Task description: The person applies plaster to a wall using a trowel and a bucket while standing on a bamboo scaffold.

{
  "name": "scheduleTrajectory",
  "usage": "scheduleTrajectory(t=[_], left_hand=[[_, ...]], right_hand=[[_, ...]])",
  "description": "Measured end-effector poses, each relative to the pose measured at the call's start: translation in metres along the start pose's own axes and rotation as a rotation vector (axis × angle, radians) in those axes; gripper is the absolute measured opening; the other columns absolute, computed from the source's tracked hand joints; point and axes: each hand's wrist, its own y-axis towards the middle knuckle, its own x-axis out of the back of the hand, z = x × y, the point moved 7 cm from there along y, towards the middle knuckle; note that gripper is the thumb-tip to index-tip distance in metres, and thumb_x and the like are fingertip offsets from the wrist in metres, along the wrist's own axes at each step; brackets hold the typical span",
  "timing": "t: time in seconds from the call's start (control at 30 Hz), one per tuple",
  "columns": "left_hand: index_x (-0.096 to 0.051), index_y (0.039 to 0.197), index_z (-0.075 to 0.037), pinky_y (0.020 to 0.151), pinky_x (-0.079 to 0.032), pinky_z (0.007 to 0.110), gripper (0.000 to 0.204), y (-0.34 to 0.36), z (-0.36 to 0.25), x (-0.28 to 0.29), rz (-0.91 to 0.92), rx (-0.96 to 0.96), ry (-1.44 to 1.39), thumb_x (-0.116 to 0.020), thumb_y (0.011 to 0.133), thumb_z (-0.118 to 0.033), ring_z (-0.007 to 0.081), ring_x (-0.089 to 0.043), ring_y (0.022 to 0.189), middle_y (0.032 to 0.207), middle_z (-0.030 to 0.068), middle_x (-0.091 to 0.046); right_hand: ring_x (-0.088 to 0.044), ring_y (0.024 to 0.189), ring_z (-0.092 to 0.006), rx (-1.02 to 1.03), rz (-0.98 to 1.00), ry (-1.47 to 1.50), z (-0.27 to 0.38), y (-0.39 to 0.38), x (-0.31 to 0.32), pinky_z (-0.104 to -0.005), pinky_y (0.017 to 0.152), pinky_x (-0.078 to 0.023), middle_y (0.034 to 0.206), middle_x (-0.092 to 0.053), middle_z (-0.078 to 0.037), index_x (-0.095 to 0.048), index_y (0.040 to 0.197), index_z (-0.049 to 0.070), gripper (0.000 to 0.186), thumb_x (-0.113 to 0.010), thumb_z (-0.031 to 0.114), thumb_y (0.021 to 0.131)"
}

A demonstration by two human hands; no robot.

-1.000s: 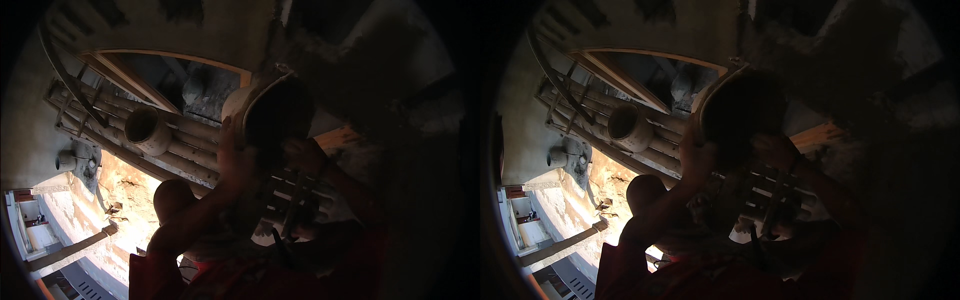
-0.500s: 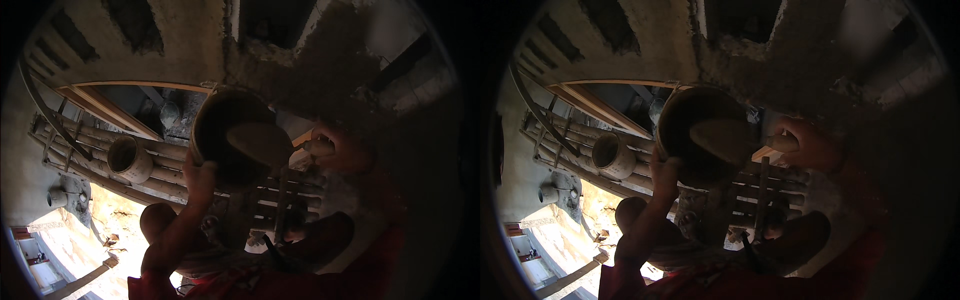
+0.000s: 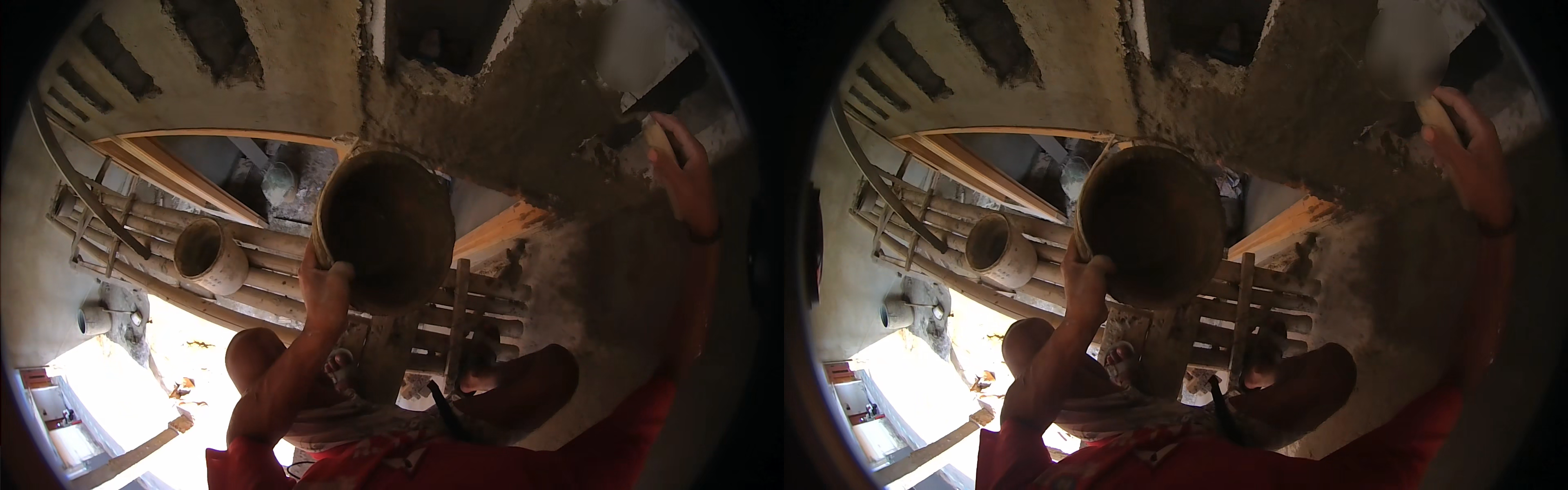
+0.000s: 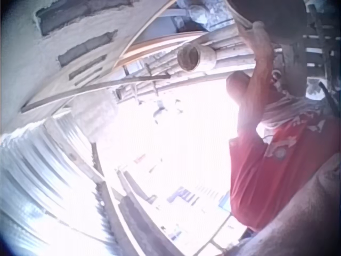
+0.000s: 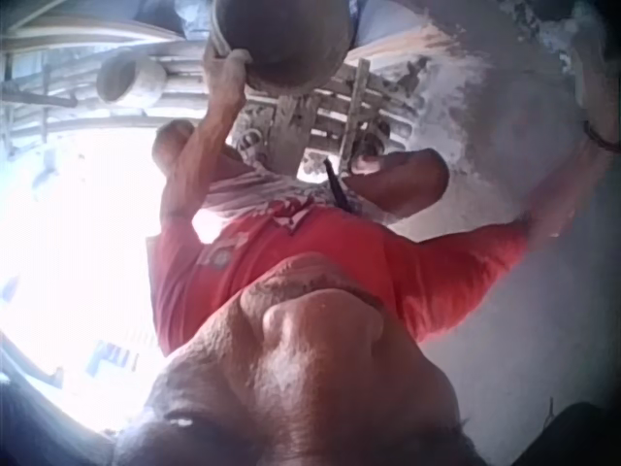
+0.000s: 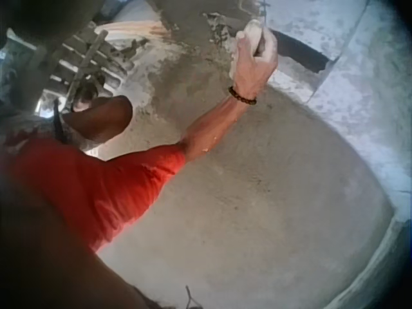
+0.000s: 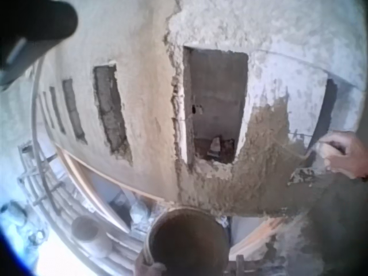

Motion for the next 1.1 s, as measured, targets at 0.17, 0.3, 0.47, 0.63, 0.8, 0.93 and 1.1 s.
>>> scheduleTrajectory(t=[0.17, 0.3, 0.47, 0.63, 0.8, 0.93, 1.1], left_hand=[[-0.05, 0.132, 0.004, 0.084, -0.052, 0.031, 0.061, 0.001, 0.008, -0.006, 0.014, -0.018, 0.052, -0.051, 0.071, 0.004, 0.0204, -0.063, 0.095, 0.11, 0.0118, -0.064], [-0.05, 0.131, 0.005, 0.088, -0.051, 0.031, 0.06, -0.006, 0.003, -0.018, 0.043, -0.078, 0.12, -0.051, 0.071, 0.003, 0.0204, -0.064, 0.098, 0.112, 0.0128, -0.064], [-0.05, 0.131, 0.005, 0.091, -0.05, 0.032, 0.061, -0.011, 0.0, -0.017, 0.041, -0.242, 0.295, -0.052, 0.07, 0.001, 0.0201, -0.063, 0.101, 0.111, 0.0141, -0.064], [-0.048, 0.133, 0.005, 0.095, -0.047, 0.032, 0.063, -0.016, -0.008, -0.027, 0.025, -0.248, 0.319, -0.052, 0.07, 0.0, 0.022, -0.061, 0.106, 0.116, 0.0155, -0.062], [-0.049, 0.138, -0.004, 0.106, -0.042, 0.041, 0.071, -0.025, -0.018, -0.026, -0.027, -0.359, 0.463, -0.056, 0.068, 0.001, 0.0396, -0.041, 0.135, 0.148, 0.0274, -0.036], [-0.045, 0.139, 0.001, 0.107, -0.04, 0.04, 0.072, -0.031, -0.023, -0.033, 0.062, -0.442, 0.571, -0.055, 0.068, 0.001, 0.0376, -0.04, 0.136, 0.15, 0.0277, -0.032], [-0.045, 0.137, 0.005, 0.106, -0.041, 0.04, 0.069, -0.035, -0.025, -0.041, 0.084, -0.416, 0.586, -0.053, 0.069, 0.001, 0.0346, -0.044, 0.133, 0.149, 0.0266, -0.033]], right_hand=[[-0.06, 0.082, -0.0152, 0.102, 0.401, -0.028, -0.019, -0.033, -0.087, -0.0312, 0.072, -0.051, 0.105, -0.062, -0.01, -0.055, 0.129, 0.007, 0.051, -0.071, 0.023, 0.083], [-0.063, 0.101, -0.029, 0.348, 0.466, -0.45, -0.004, -0.064, -0.175, -0.0432, 0.086, -0.052, 0.105, -0.062, -0.018, -0.06, 0.122, 0.009, 0.042, -0.066, 0.018, 0.082], [-0.066, 0.09, -0.0279, 0.445, 0.37, -0.808, 0.045, -0.068, -0.242, -0.0395, 0.081, -0.054, 0.097, -0.063, -0.016, -0.06, 0.121, 0.013, 0.043, -0.063, 0.011, 0.078], [-0.067, 0.083, -0.0255, 0.541, 0.398, -0.938, 0.053, -0.058, -0.291, -0.0386, 0.074, -0.055, 0.085, -0.066, -0.01, -0.059, 0.123, 0.006, 0.048, -0.063, 0.014, 0.076], [-0.067, 0.085, -0.031, 0.471, 0.576, -0.664, 0.023, -0.051, -0.315, -0.0399, 0.074, -0.055, 0.086, -0.067, -0.014, -0.059, 0.125, 0.008, 0.045, -0.06, 0.015, 0.08], [-0.067, 0.086, -0.036, 0.396, 0.57, -0.33, -0.022, -0.06, -0.327, -0.0414, 0.076, -0.054, 0.085, -0.067, -0.018, -0.06, 0.124, 0.011, 0.042, -0.061, 0.016, 0.083], [-0.069, 0.085, -0.0309, 0.318, 0.57, 0.199, -0.037, -0.084, -0.364, -0.0386, 0.077, -0.055, 0.089, -0.069, -0.017, -0.062, 0.121, 0.01, 0.043, -0.071, 0.021, 0.08]])
